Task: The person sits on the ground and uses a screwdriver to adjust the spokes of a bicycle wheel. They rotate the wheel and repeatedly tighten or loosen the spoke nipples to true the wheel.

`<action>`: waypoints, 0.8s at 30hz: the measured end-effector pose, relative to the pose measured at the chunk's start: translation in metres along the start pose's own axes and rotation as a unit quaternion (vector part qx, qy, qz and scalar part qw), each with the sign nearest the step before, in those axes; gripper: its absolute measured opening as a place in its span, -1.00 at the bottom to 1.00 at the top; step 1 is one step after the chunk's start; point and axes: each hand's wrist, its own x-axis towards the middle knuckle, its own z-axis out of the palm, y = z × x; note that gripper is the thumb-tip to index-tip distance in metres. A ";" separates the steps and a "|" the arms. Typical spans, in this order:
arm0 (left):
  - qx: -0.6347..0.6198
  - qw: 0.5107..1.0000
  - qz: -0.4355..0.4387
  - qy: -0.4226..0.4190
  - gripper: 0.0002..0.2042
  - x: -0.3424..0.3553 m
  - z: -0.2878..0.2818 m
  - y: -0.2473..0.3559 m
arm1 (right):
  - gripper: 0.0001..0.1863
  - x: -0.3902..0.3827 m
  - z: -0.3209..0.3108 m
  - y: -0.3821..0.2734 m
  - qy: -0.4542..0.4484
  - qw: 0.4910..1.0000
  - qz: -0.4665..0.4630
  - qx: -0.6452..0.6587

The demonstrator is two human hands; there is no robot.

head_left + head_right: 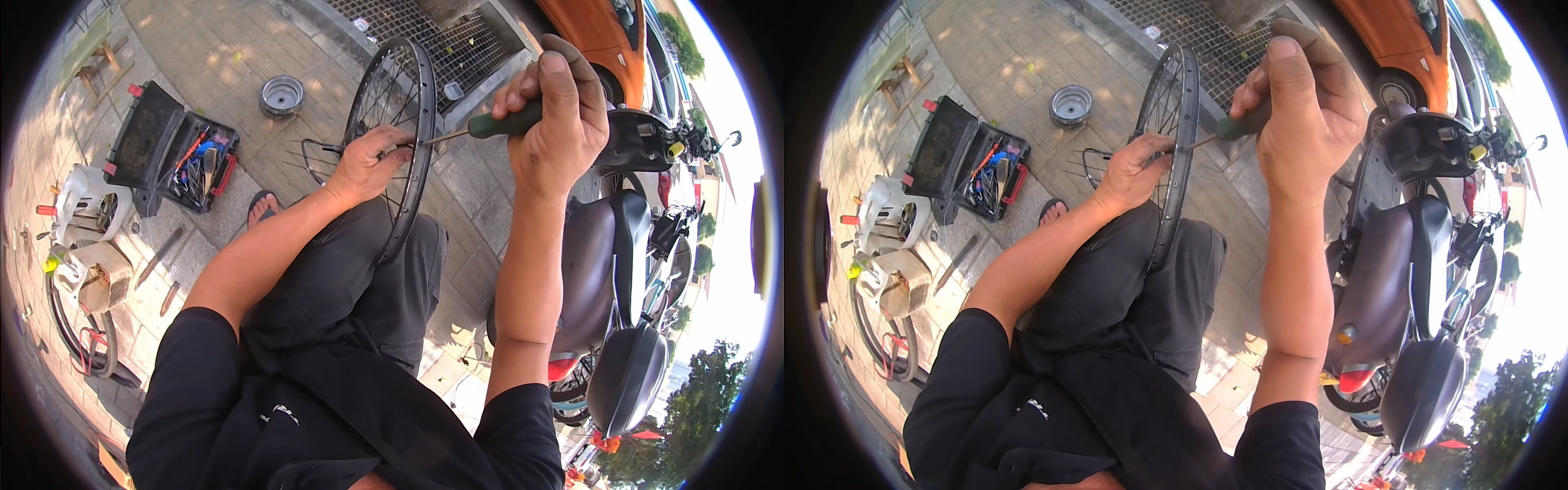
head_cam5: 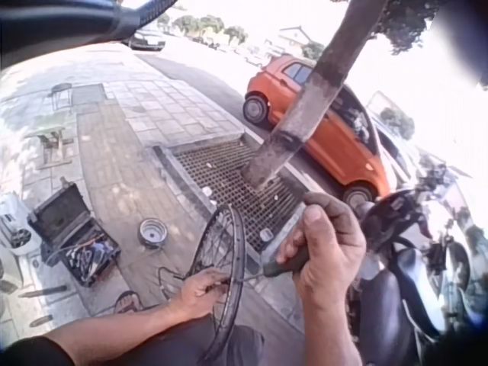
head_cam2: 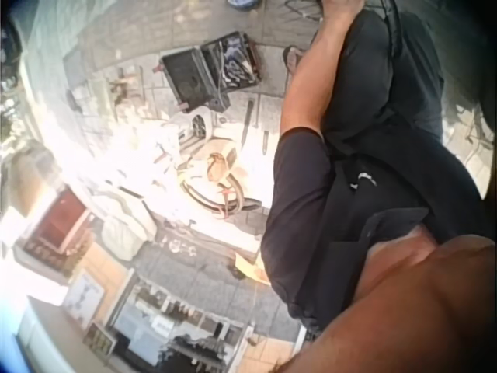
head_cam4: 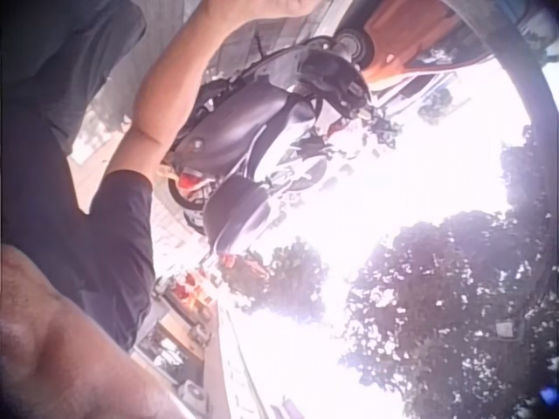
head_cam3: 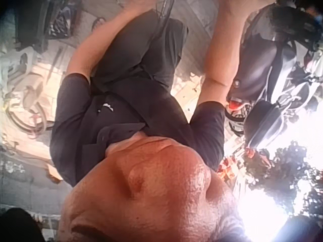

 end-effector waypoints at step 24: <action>-0.004 0.997 -0.059 0.049 -0.72 -0.008 -0.001 0.000 | -0.75 0.008 0.004 -0.005 -0.112 0.983 -0.027 -0.144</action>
